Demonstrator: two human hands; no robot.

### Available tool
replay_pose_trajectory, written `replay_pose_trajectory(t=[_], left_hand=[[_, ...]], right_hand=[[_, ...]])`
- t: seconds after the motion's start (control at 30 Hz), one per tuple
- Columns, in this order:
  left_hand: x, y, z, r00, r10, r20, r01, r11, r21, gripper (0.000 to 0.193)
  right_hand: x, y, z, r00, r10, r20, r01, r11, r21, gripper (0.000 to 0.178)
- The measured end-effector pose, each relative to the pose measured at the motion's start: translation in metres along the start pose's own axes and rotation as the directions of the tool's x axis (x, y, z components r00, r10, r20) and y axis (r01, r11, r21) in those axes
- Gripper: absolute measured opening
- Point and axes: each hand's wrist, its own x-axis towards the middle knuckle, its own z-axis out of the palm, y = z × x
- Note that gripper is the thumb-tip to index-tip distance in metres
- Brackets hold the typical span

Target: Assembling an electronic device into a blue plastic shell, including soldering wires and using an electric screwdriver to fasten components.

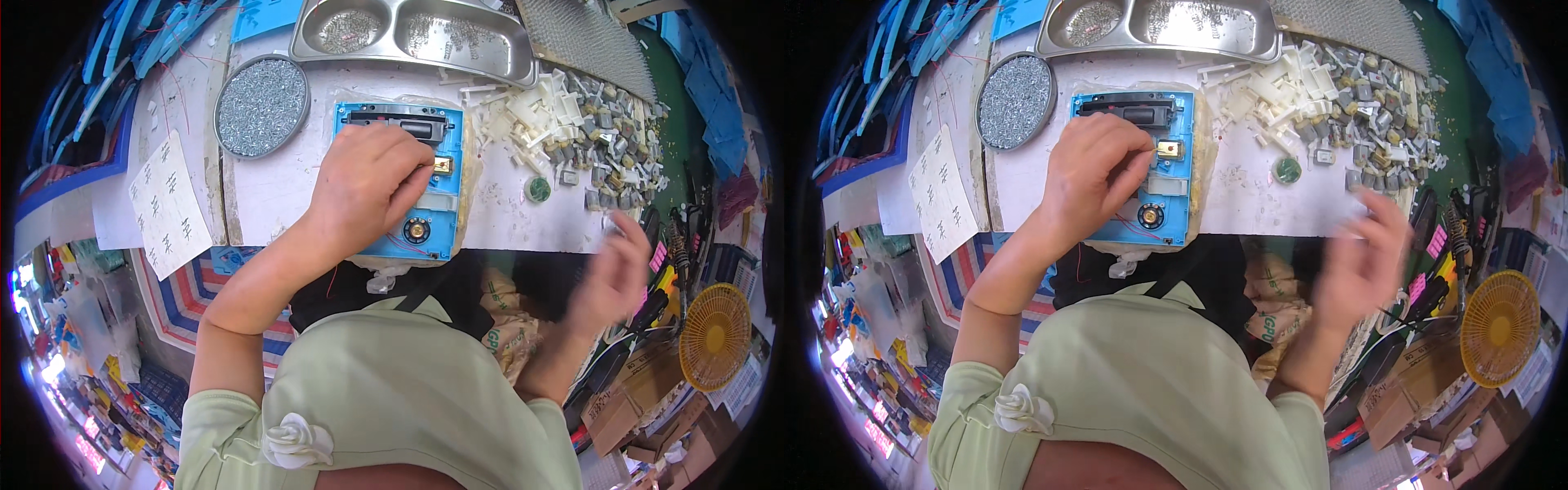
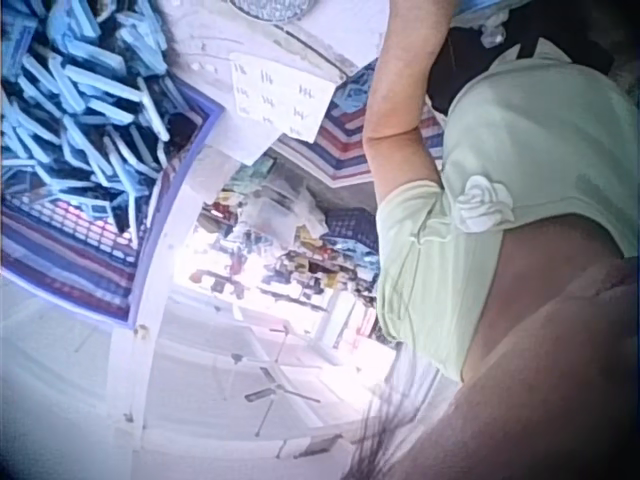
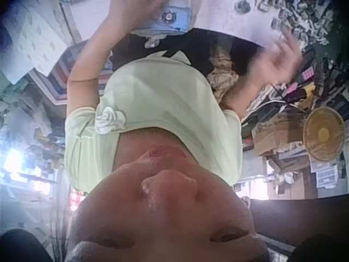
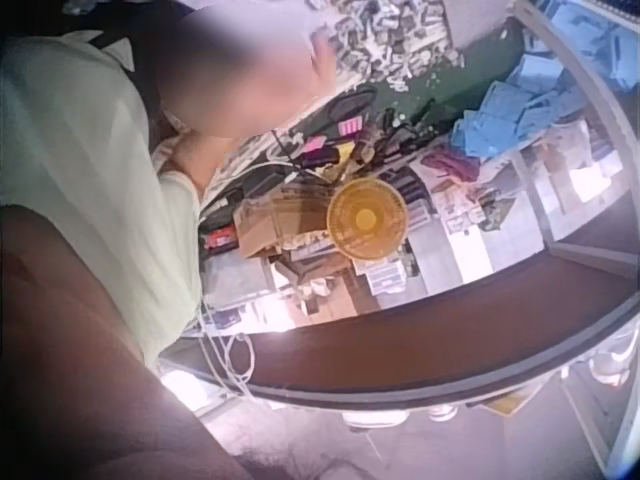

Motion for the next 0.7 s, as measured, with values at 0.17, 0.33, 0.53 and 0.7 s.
replay_pose_trajectory(t=[0.17,0.33,0.53,0.7], left_hand=[[-0.002,0.004,0.005,1.0,0.019,0.009,-0.02,0.997,0.078,0.018],[0.001,0.001,0.012,1.0,0.013,0.028,-0.016,0.996,0.091,0.02],[0.0,0.002,0.012,0.999,-0.009,0.037,0.005,0.995,0.103,0.02],[0.0,0.003,0.009,0.999,-0.015,0.051,0.009,0.993,0.116,0.02]], right_hand=[[-0.029,0.093,-0.145,0.694,0.656,-0.296,-0.424,0.705,0.568,0.027],[-0.018,0.127,-0.167,0.616,0.704,-0.354,-0.427,0.676,0.6,0.033],[-0.018,0.113,-0.167,0.673,0.369,-0.641,-0.496,0.868,-0.02,0.034],[-0.061,0.094,-0.197,0.74,0.361,-0.568,-0.152,0.912,0.381,0.021]])
